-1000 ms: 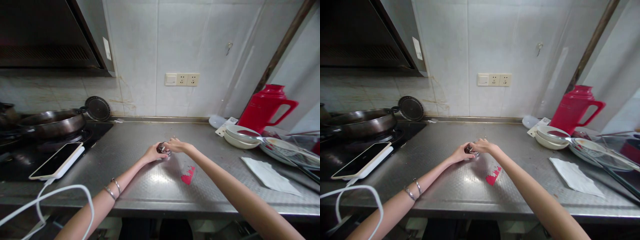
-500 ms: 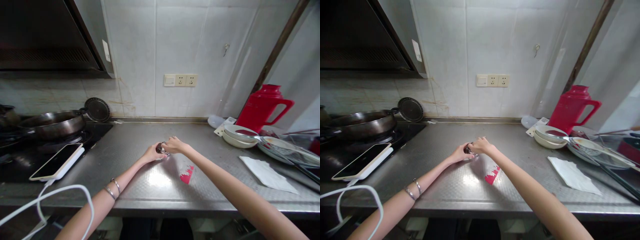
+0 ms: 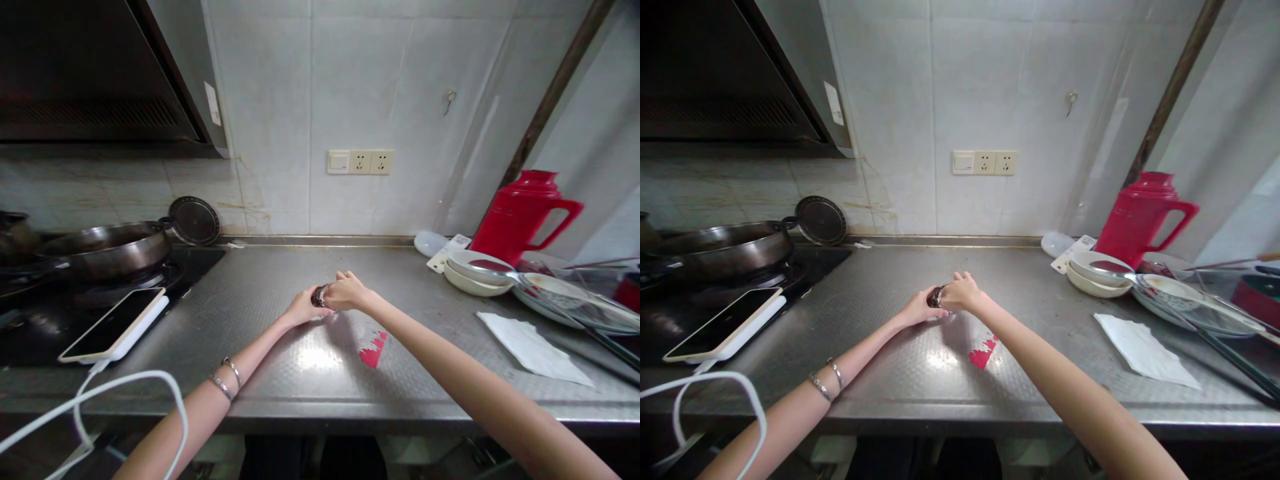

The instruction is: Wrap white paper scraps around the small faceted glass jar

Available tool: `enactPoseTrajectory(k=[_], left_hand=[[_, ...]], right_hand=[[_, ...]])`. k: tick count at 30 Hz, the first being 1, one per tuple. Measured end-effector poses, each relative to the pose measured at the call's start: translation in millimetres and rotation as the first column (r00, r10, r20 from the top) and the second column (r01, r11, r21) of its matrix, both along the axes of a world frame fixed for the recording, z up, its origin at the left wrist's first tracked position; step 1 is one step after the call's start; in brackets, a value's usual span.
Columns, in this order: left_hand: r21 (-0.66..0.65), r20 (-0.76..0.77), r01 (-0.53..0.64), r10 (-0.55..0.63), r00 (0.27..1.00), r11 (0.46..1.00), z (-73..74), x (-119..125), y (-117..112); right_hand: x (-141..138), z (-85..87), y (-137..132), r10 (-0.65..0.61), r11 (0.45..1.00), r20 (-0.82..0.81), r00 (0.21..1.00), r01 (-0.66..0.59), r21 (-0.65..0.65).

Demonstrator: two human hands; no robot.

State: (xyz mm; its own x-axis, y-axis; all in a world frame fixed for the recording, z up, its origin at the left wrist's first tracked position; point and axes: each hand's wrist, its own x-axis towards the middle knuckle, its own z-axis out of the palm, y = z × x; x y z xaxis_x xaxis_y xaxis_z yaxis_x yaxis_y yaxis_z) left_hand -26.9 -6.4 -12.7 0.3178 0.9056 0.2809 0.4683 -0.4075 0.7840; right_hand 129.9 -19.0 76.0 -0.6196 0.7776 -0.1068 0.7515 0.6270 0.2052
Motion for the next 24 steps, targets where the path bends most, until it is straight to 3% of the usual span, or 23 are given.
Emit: enactPoseTrajectory(k=[5, 10, 12, 15, 18, 24], left_hand=[[-0.026, 0.004, -0.028, 0.028, 1.000, 0.999, 1.9, 0.0, -1.2], [0.011, -0.007, -0.039, 0.039, 0.999, 0.999, 2.6, 1.0, -3.2], [0.034, -0.012, -0.055, 0.056, 0.998, 0.998, 5.0, 1.8, -5.8], [0.101, -0.045, -0.090, 0.095, 0.994, 0.991, 10.7, 1.7, -10.1], [0.205, -0.063, -0.095, 0.110, 0.992, 0.974, 15.5, 0.2, -12.4], [0.385, -0.115, 0.016, 0.031, 0.993, 0.923, 17.1, -4.1, -13.8]], right_hand=[[2.5, -0.1, -0.7, -0.044, 0.999, -0.029, 0.999, 0.044, -0.023], [16.3, -5.0, 3.9, -0.027, 0.989, -0.061, 0.998, 0.018, -0.145], [24.2, -8.1, 1.7, -0.004, 0.990, -0.103, 0.995, -0.010, -0.139], [34.4, -10.8, -5.8, 0.123, 0.992, -0.159, 0.980, -0.123, 0.008], [39.4, -9.1, -13.2, 0.272, 0.950, -0.091, 0.958, -0.252, 0.184], [40.8, -1.1, -13.6, 0.357, 0.859, 0.078, 0.931, -0.360, 0.364]])
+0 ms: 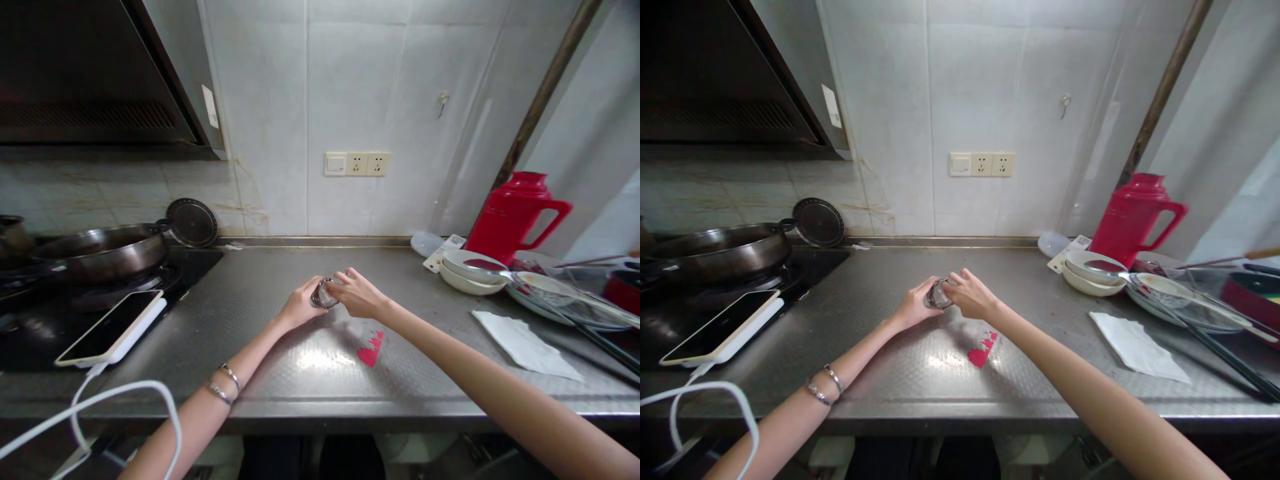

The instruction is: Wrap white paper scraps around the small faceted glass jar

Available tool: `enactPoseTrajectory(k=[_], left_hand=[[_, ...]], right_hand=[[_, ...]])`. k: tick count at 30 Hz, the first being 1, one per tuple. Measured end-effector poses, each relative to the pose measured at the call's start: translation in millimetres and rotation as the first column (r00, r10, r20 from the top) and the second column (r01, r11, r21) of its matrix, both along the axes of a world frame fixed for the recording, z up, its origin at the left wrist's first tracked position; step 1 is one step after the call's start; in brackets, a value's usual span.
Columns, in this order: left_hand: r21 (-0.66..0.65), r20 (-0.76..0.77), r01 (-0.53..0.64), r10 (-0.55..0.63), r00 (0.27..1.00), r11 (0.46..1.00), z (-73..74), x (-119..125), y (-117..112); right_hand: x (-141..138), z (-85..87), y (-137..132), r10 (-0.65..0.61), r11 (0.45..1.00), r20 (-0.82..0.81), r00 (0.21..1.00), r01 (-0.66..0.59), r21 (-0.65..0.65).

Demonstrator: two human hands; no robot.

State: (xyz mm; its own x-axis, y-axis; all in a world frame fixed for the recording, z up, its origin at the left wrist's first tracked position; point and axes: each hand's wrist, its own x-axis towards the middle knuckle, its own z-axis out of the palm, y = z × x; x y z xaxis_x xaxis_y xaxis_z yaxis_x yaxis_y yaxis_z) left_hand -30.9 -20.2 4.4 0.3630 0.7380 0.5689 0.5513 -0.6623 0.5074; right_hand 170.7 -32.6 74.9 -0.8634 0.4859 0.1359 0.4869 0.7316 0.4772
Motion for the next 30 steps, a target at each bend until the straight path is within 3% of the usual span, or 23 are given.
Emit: enactPoseTrajectory(k=[3, 8, 14, 17, 22, 26, 28, 30], left_hand=[[0.067, -0.027, 0.007, -0.005, 1.000, 0.998, 1.3, -2.3, -0.5], [0.160, -0.026, -0.032, 0.037, 0.999, 0.987, 5.6, -5.0, -0.7], [0.220, -0.043, -0.027, 0.037, 0.998, 0.975, 4.9, -4.8, -4.3], [0.181, -0.027, -0.016, 0.021, 0.999, 0.983, 5.6, -1.6, -7.0], [0.135, 0.043, -0.062, 0.057, 0.997, 0.989, 11.3, 2.1, -12.9], [0.115, 0.104, -0.001, -0.011, 0.995, 0.993, 19.2, 1.7, -17.3], [0.041, 0.223, 0.028, -0.036, 0.974, 0.999, 25.9, 2.0, -15.1], [-0.126, 0.424, 0.009, 0.045, 0.905, 0.992, 35.0, 3.0, -8.0]], right_hand=[[1.4, -0.3, -1.0, 0.015, 0.999, 0.009, 1.000, -0.016, 0.045], [-4.3, -11.5, -16.8, -0.111, 0.991, -0.138, 0.984, 0.121, 0.065], [-13.2, -25.6, -26.2, -0.230, 0.972, -0.288, 0.930, 0.206, -0.110], [-6.4, -22.8, -19.2, -0.215, 0.974, -0.265, 0.940, 0.187, -0.127], [9.8, -14.7, -7.6, -0.096, 0.995, -0.183, 0.978, 0.090, -0.045], [15.6, -8.1, -3.7, -0.030, 0.999, -0.104, 0.994, 0.031, 0.016], [16.9, -3.3, -2.2, -0.016, 0.999, -0.070, 0.997, 0.019, 0.041], [17.5, 1.8, -0.4, -0.003, 0.998, -0.046, 0.999, 0.006, 0.064]])
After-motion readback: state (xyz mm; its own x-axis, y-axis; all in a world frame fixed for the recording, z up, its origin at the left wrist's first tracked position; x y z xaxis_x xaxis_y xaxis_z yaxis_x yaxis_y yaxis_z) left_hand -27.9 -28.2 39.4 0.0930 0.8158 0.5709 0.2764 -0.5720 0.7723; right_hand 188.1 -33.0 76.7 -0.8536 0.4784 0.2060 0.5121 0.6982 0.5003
